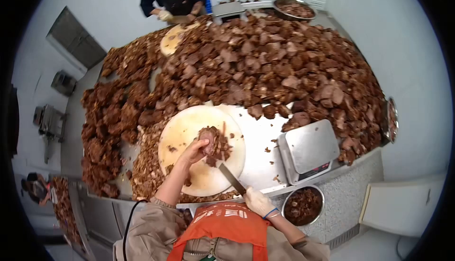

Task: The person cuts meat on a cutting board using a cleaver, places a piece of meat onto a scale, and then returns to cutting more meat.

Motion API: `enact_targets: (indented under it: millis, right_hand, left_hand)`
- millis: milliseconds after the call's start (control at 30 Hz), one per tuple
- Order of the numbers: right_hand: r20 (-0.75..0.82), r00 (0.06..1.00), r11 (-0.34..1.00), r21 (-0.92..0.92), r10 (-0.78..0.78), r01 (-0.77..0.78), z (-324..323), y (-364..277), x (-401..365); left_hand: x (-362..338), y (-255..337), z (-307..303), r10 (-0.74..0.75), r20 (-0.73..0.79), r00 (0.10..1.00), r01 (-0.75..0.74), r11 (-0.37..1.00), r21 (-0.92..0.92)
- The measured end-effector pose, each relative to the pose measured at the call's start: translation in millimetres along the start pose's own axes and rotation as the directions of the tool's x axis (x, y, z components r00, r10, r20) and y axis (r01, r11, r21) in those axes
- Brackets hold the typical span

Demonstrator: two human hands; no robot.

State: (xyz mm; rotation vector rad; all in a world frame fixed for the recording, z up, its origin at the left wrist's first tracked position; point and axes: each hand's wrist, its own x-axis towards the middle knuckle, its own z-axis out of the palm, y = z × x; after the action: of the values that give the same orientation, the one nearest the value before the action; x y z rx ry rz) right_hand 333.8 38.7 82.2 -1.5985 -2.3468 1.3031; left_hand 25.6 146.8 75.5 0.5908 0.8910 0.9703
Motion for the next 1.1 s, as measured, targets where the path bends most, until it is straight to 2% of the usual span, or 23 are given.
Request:
enact_targets:
  millis: [33,67,100,133,167,233,300,333,400,433,467,500,533,600,633,667,767,800,867,1100]
  right_hand:
    - [-0.019,0.996,0.994,0.065,-0.093,0.094,6,10,-1]
    - [0.015,0.993,0.993,0.005,-0.116,0.116,19,27,4]
    - [0.009,1.0,0.998,-0.06,-0.027,0.028,12,17,3]
    - [0.025,0.988,0.985,-0.082,-0.153,0.154,11,23,5]
    - [-0.085,0.955,0.953,-0.135,-0.284,0.272,31,46,12]
    - [-0.166,0.949,0.964,-0.057,-0.267,0.261,29,43,10]
    - [-0.098,0.988,0.992,0.039,-0.115,0.12,-11,12,-4]
    - [-0.027,0.997,0.997,0.009,-0.073,0.073,-2,21,1]
    - [-0.121,0.989,0.996,-0.001,-0.09,0.09,4,29,0]
    - [-0.175,0.973,0.988,-0.036,-0.153,0.149,27,47,7]
    - [-0.191,0.969,0.987,-0.024,-0.158,0.157,24,45,6]
    - [-0.207,0.965,0.987,-0.01,-0.16,0.162,17,40,3]
    - [-0.199,0.962,0.981,-0.001,-0.188,0.192,26,46,8]
    - [-0.262,0.918,0.949,0.028,-0.296,0.314,56,62,22]
    - [-0.071,0.966,0.969,0.001,-0.247,0.248,24,44,13]
    - [-0.069,0.966,0.968,0.003,-0.249,0.25,27,43,15]
    - [-0.28,0.831,0.873,-0.059,-0.48,0.484,39,49,24]
    - [-0.274,0.828,0.869,-0.068,-0.489,0.49,33,46,25]
    - [-0.063,0.922,0.924,-0.045,-0.383,0.381,15,32,23]
    - [0.051,0.943,0.943,-0.031,-0.329,0.331,1,30,17]
  left_hand:
    - [24,0,49,-0.028,0.043,0.999,0.033,0.992,-0.126]
    - [54,-8,82,-0.079,0.099,0.992,0.081,0.997,-0.015]
    - [72,-10,138,0.161,0.053,0.986,-0.169,0.905,0.39]
    - [110,-35,159,0.273,0.298,0.915,-0.404,0.603,0.688]
    - [105,-34,208,0.39,0.418,0.821,-0.386,-0.161,0.908]
    - [141,-82,249,0.386,0.525,0.758,-0.35,-0.439,0.828]
    - [151,-100,275,0.334,0.619,0.711,-0.408,-0.52,0.75]
    - [147,-100,283,0.216,0.61,0.762,-0.427,-0.541,0.724]
    - [132,-92,290,0.126,0.625,0.771,-0.472,-0.545,0.693]
    - [131,-84,286,0.134,0.631,0.764,-0.483,-0.53,0.697]
    - [133,-71,277,0.178,0.612,0.771,-0.44,-0.545,0.713]
    - [137,-54,262,0.203,0.558,0.804,-0.407,-0.497,0.767]
    - [129,-20,264,0.165,0.397,0.903,-0.288,-0.453,0.844]
    - [132,8,228,0.341,0.211,0.916,-0.084,-0.351,0.933]
    - [130,19,205,0.414,0.223,0.883,-0.082,-0.332,0.94]
    - [123,31,190,0.451,0.247,0.858,-0.078,-0.359,0.93]
    - [108,40,153,0.557,0.339,0.758,-0.133,-0.376,0.917]
    - [103,40,150,0.555,0.332,0.763,-0.128,-0.373,0.919]
    - [99,38,151,0.565,0.328,0.757,-0.136,-0.355,0.925]
    - [109,9,196,0.514,0.382,0.768,-0.275,-0.275,0.921]
